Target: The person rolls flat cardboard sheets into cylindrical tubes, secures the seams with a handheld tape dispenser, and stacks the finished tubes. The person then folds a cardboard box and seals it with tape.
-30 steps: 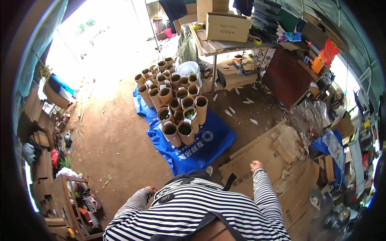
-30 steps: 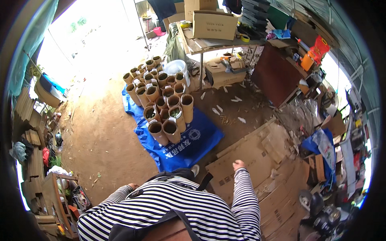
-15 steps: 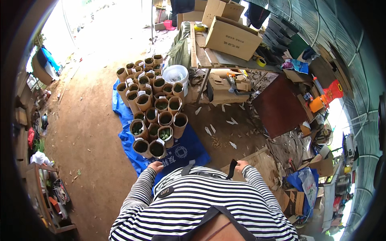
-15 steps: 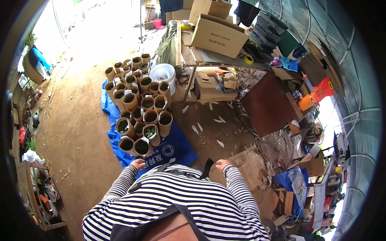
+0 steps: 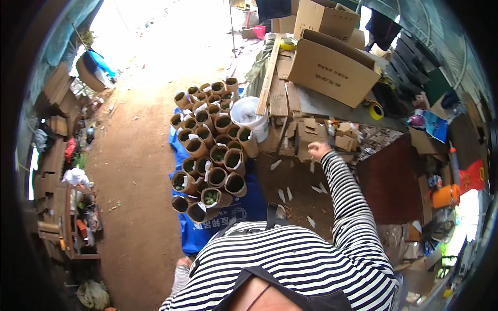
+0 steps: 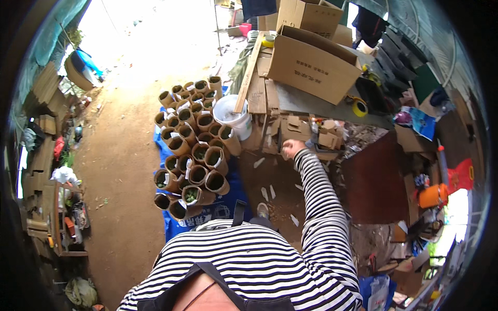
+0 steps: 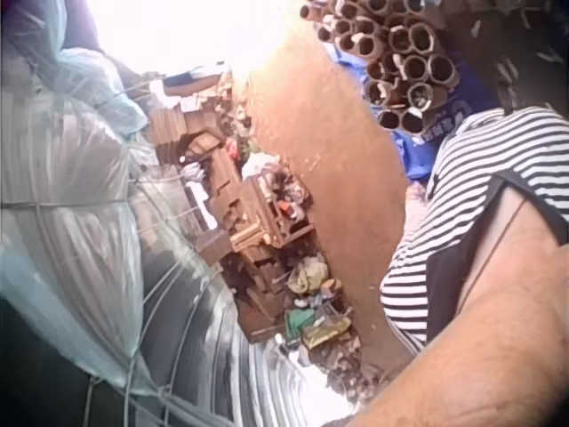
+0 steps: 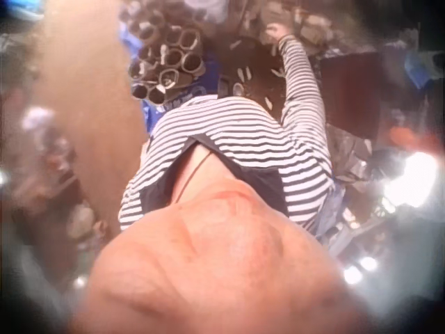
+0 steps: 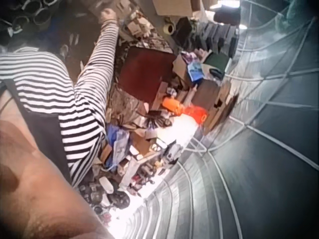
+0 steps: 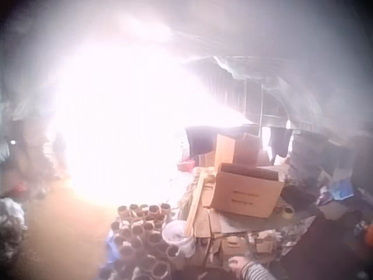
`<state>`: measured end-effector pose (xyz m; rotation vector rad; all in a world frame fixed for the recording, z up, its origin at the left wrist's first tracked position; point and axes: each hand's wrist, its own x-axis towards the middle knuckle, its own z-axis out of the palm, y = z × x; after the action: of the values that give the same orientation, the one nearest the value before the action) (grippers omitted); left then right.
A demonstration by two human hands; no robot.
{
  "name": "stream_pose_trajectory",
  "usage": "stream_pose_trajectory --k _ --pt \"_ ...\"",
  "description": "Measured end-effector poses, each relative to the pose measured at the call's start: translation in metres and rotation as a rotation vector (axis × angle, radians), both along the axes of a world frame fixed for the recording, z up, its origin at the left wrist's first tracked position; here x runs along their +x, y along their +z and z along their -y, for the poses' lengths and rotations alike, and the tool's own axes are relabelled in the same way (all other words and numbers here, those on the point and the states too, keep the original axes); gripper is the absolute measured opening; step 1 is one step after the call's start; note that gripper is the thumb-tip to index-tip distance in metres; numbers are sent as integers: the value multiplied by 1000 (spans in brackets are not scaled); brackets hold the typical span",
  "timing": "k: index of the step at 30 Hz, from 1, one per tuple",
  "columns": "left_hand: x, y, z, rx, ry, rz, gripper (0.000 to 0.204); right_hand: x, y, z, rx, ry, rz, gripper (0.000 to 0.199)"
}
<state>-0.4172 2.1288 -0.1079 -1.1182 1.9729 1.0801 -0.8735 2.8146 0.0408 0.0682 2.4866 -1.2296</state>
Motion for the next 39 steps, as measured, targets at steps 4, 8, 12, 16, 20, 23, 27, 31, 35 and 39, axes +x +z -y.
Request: stream_pose_trajectory --k 4,8,12,16,20,23,27,31,35,39 --pt "-15 38 -82 37 29 38 41 -131 26 -60 141 18 -388 29" --pt "-38 78 -152 57 80 -25 41 -218 97 -95 395 -199 -946 22" --pt "-50 104 -192 48 116 -46 42 -272 171 -119 761 -490 -859 38" --pt "-50 113 -209 46 130 -23 42 -310 176 -145 1078 -449 -629 42" --pt "-31 110 -219 57 178 6 42 -284 219 -98 1197 -429 -236 36" --pt "-25 100 -218 76 189 -4 43 -276 211 -100 1155 -511 -293 35" --pt "-8 85 -210 105 193 -40 43 -252 226 -71 1134 -394 -371 36" --pt "15 66 -195 138 182 -136 43 -210 270 8 879 -304 -611 29" --pt "28 44 -178 124 150 -282 43 -161 311 88 188 76 -824 30" --pt "35 70 -161 27 213 -521 40 -58 330 240 -230 369 -731 23"
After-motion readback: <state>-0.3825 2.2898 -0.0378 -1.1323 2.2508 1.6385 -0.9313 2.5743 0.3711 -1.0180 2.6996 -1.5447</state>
